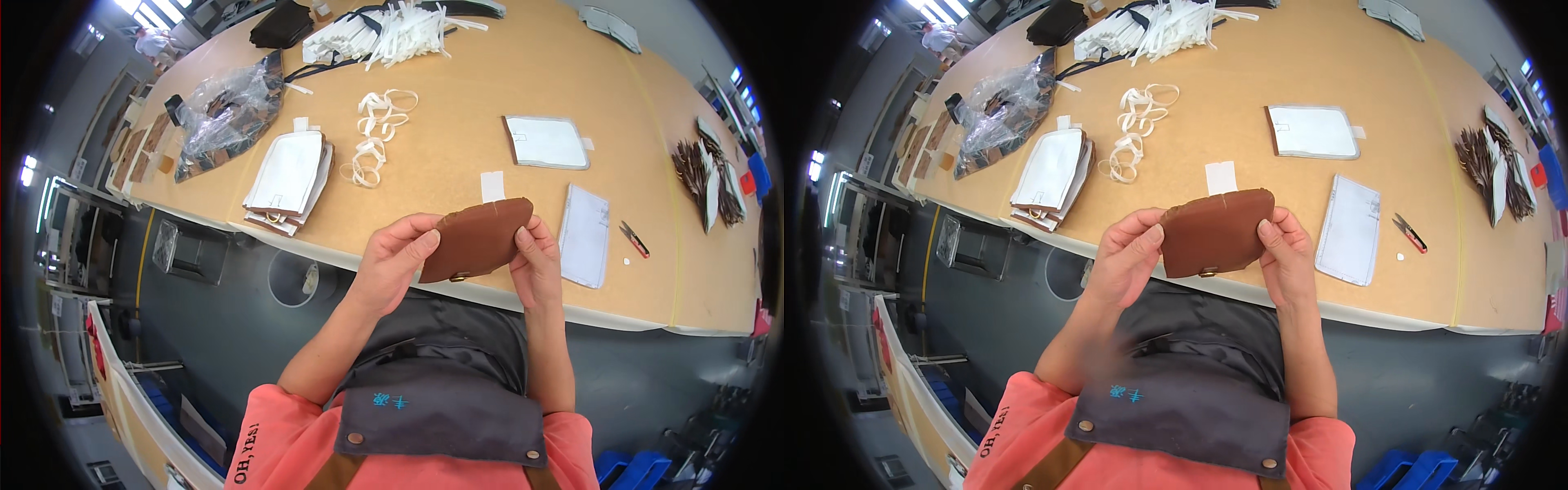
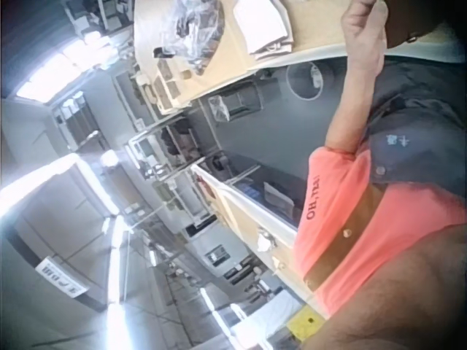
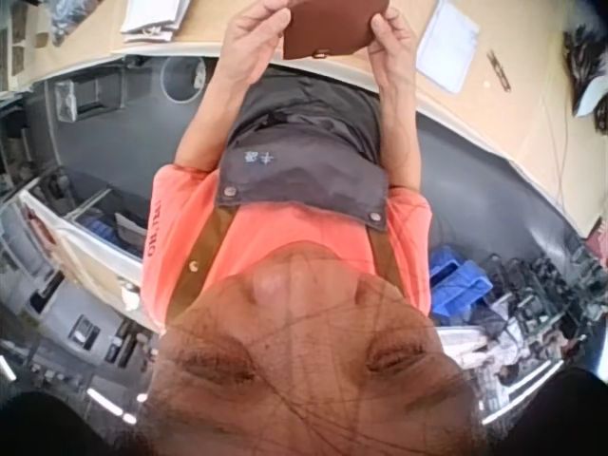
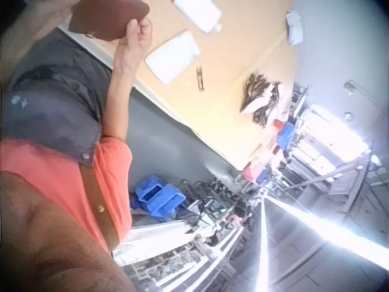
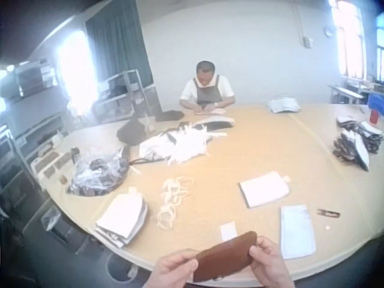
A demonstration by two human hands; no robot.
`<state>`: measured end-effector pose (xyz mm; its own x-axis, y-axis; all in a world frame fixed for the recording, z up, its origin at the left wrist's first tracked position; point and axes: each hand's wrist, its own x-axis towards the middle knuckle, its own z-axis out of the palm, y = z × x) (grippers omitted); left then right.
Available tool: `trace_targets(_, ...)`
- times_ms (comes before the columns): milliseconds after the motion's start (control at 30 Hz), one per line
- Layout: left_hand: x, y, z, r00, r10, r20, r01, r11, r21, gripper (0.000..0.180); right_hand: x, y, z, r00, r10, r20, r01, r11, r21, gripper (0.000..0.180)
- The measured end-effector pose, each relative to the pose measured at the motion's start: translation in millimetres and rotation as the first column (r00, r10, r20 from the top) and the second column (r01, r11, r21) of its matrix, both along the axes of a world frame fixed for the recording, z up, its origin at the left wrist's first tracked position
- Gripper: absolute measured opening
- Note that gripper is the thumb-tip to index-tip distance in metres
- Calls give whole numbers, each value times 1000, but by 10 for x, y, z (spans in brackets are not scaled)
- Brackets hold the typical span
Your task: The person assembles face masks by hand at a workbench. They pick up white mask bodies, fold them, and attach white elastic straps to the sides. The person handles the masks one by one, inspecting the layers and ensuring the straps are properly positioned before moving to the next unit.
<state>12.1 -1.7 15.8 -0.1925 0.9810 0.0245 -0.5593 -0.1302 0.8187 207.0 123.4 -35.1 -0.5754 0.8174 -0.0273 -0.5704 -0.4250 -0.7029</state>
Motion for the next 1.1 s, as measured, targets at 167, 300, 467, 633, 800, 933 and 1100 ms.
trace_targets(167,40,54,37,998,-4,-64,4,1000,4,25,-3,45,-40,997,-63,46,63,998,11,25)
trace_targets(300,60,108,165,997,79,17,-79,997,-26,25,-65,-155,272,819,-530,221,388,794,468,32)
trace_targets(467,-227,323,158,948,180,263,-192,981,22,29,190,-904,1178,650,-397,-648,754,232,615,28)
trace_targets(633,-560,481,200,874,137,467,-200,976,87,31,198,-1228,1324,412,158,-897,872,217,439,38)
trace_targets(800,-764,470,233,804,57,592,-152,982,111,30,-21,-1220,1246,389,45,-920,891,234,388,37)
trace_targets(933,-902,365,219,746,-19,666,-112,982,154,30,36,-1184,800,762,-383,-522,637,299,711,15)
trace_targets(1100,-931,337,138,660,-187,727,-12,966,259,32,-390,-486,183,994,55,92,-45,994,-104,54)
